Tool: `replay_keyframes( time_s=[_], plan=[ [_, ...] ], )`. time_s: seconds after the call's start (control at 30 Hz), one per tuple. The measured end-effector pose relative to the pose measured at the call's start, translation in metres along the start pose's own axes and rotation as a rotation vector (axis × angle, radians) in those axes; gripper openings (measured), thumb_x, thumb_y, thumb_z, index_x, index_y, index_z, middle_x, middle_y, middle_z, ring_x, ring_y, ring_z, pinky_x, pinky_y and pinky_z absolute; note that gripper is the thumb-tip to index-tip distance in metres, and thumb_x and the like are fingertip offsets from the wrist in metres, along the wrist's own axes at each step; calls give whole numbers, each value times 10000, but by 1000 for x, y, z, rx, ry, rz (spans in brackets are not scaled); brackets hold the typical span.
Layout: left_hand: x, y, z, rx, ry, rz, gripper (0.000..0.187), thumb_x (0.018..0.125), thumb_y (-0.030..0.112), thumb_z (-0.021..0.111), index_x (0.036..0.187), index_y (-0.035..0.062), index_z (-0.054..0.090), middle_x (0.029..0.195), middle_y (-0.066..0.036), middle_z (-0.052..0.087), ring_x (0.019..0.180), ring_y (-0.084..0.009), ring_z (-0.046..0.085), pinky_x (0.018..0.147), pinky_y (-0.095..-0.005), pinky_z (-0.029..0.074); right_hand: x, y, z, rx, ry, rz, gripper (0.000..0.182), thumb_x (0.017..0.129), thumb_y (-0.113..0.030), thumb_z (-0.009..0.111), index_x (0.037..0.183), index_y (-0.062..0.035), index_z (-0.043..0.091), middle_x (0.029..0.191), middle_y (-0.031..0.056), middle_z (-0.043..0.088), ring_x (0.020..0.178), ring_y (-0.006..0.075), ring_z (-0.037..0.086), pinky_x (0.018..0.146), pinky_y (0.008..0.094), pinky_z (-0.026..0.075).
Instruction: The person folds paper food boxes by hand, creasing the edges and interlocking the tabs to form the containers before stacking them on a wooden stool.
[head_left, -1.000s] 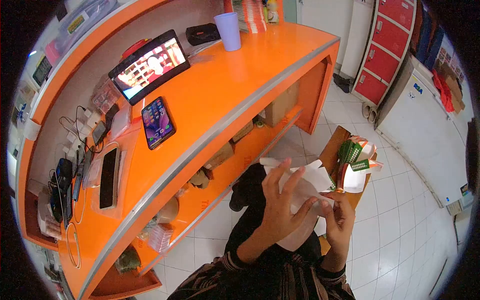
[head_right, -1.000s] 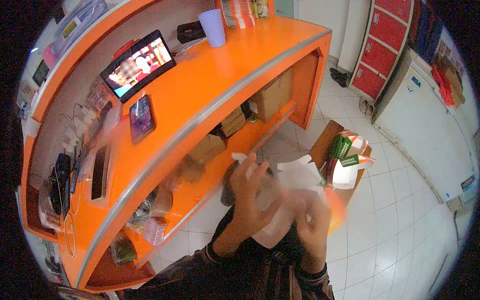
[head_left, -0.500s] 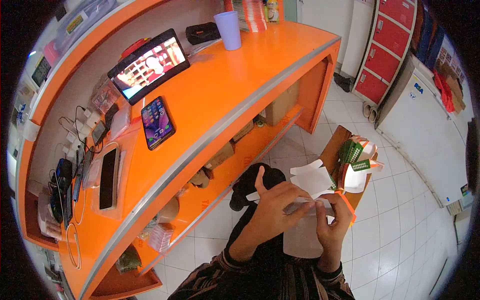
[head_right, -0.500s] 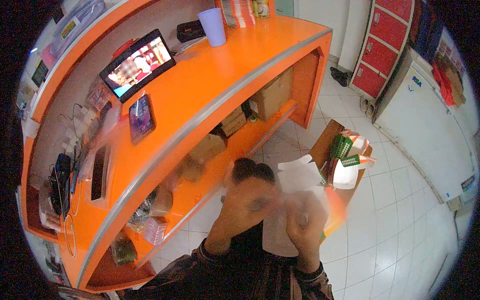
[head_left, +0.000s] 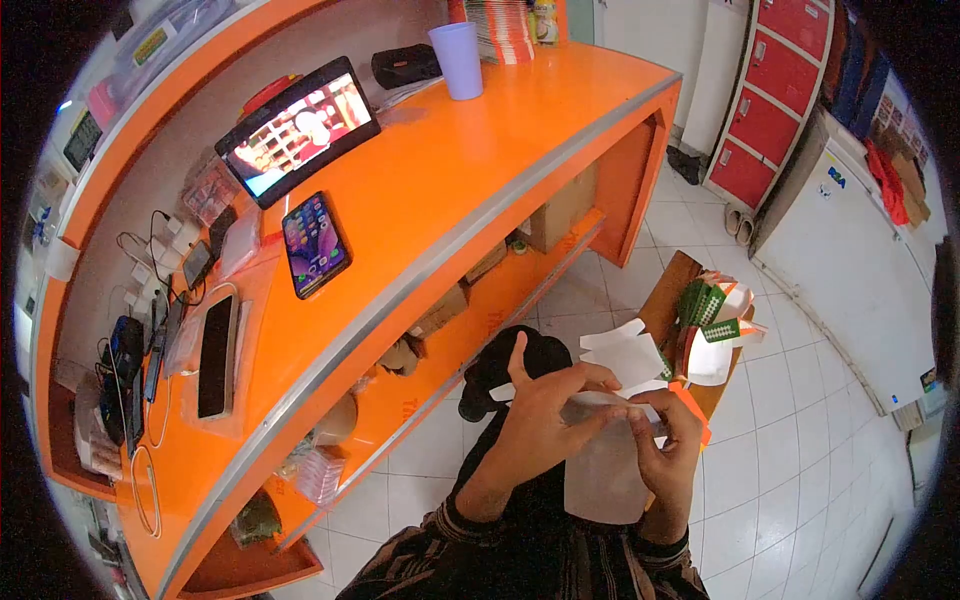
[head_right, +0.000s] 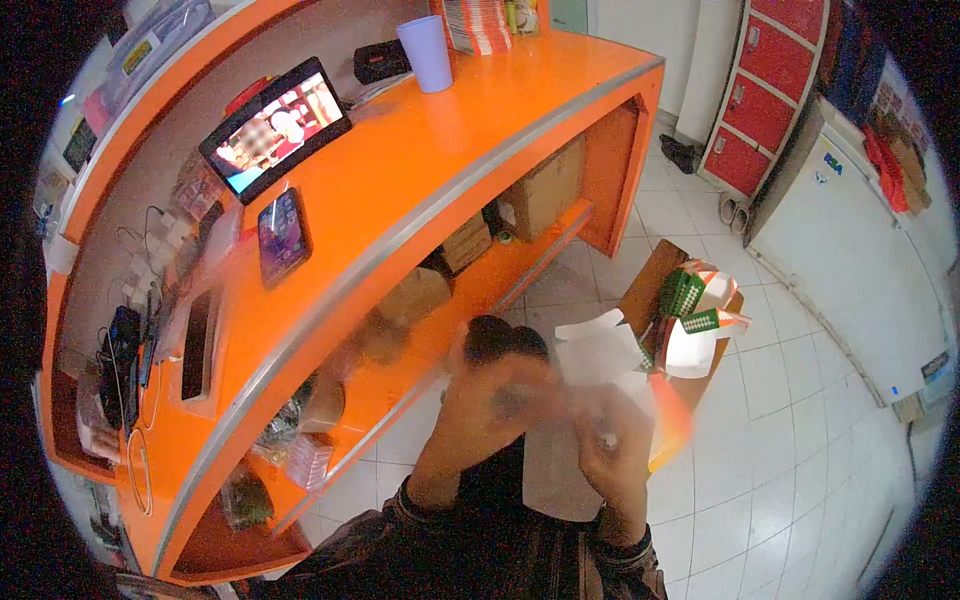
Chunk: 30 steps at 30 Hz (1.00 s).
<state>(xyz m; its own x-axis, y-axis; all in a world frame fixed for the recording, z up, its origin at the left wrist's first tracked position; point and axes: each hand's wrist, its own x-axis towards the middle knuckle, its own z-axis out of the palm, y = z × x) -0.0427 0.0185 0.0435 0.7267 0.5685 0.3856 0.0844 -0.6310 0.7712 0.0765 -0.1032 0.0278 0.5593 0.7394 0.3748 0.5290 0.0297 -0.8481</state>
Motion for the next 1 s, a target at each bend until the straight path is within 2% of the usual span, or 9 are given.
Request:
replay_keyframes(
  time_s=[0.2,0.27,0.4,0.47,0.57,0.63,0.73,1.0],
  plan=[
    [-1,0,-2,-3,-50,84,200,781,255,696,915,131,616,824,32,662,848,-119,639,1048,-533,-92,-1,0,-7,101,-91,66,95,826,-50,605,879,26,585,842,71,611,784,121,569,688,223,434],
    [-3,4,-1,-6,-49,14,138,736,244,715,835,182,641,861,48,649,965,-170,593,1072,-542,-33,-2,2,-8,121,-102,48,103,828,-59,604,877,30,585,845,76,612,790,122,572,692,225,438],
    [-2,1,1,36,-40,14,151,726,234,720,841,185,634,882,45,647,969,-172,591,1070,-547,-35,-2,2,-6,86,-77,71,80,825,-31,615,868,29,585,848,80,617,781,121,582,695,235,455],
    [1,1,0,3,-37,56,197,775,255,698,910,141,610,839,40,659,842,-128,642,1039,-551,-82,-3,4,-4,83,-41,107,69,824,-19,618,865,27,586,848,82,618,777,122,585,701,240,459],
    [0,0,0,51,-57,70,210,769,238,700,922,138,598,835,39,657,845,-132,643,1042,-547,-46,-3,5,-4,61,-37,60,62,822,-1,622,861,28,584,849,81,622,777,125,591,705,243,464],
    [-1,-2,0,63,-68,90,210,764,222,701,924,139,594,827,40,656,838,-130,643,1043,-541,-28,-4,2,-7,118,-50,198,95,794,-85,644,853,-11,641,820,85,648,765,170,612,692,288,474],
    [-2,-1,0,61,-86,113,217,748,195,707,923,143,591,809,43,654,823,-126,642,1044,-529,-2,-3,5,-10,117,-120,117,101,807,-28,645,840,46,585,829,96,629,788,150,602,715,259,471],
    [-3,-6,0,44,-99,126,231,727,206,725,911,166,592,783,54,654,806,-109,637,1041,-510,32,-4,8,-15,112,-177,85,101,808,-35,644,853,43,601,840,111,646,787,157,611,711,261,483]
  ],
)
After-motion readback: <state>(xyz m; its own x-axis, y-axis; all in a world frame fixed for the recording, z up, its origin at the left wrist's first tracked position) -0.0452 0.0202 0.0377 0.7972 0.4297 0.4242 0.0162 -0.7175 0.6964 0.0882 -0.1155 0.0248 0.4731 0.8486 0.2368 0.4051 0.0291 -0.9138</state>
